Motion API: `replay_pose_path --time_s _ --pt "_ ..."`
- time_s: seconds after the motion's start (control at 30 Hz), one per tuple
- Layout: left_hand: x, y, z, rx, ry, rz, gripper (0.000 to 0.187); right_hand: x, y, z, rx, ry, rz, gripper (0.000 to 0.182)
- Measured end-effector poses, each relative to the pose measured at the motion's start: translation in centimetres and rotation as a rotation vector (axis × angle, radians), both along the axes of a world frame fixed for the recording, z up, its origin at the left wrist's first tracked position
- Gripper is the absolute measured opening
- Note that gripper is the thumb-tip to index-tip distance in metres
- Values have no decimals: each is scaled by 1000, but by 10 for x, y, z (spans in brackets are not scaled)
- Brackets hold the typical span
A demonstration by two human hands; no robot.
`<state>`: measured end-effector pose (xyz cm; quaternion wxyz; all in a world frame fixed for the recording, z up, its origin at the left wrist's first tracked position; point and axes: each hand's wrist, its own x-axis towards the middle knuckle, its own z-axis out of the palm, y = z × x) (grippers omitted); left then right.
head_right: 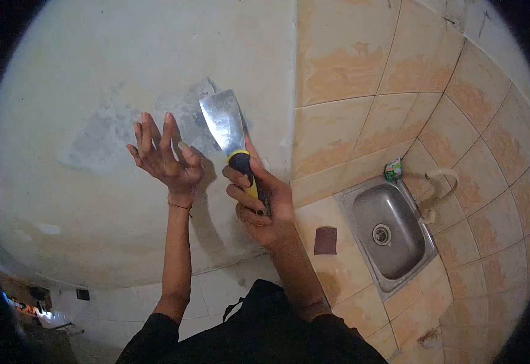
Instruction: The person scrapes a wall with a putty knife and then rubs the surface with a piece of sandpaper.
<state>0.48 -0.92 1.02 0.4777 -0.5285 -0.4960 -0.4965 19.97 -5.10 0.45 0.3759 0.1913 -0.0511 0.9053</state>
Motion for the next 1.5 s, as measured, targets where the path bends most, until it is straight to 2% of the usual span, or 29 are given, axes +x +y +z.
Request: replay_pose_path --time_s 0.03,0.23,0.33,0.43,0.5,0.57,0.63,1.03,1.23,1.5 --pt "-1 1 -1 -1 1 -1 55 0 1 2 18 6 8 53" --pt "0 1 0 8 -5 -22 55 2 -16 -30 -70 -136 -35 52" --pt "-1 2 -2 11 -3 -20 55 10 -25 -25 26 -330 -192 43" --pt "-1 1 -2 1 -8 -14 55 11 -32 -13 261 -847 -777 44" --pt "-1 1 -2 0 -14 -15 56 10 -25 -14 529 -1172 -1174 43" --pt "-2 3 -2 11 -16 -30 56 7 -17 -13 757 -1376 -1458 41" --pt "-3 3 -3 10 -18 -41 57 3 -13 -11 934 -1472 -1626 40" --pt "-4 1 -4 -25 -28 -11 57 -12 -17 7 1012 -1504 -1535 38" --pt "-4 3 -4 -15 -20 -10 56 -9 -19 20 981 -1467 -1455 44" --pt "-2 2 -4 -26 -35 -3 55 -10 -20 23 917 -1422 -1449 35"
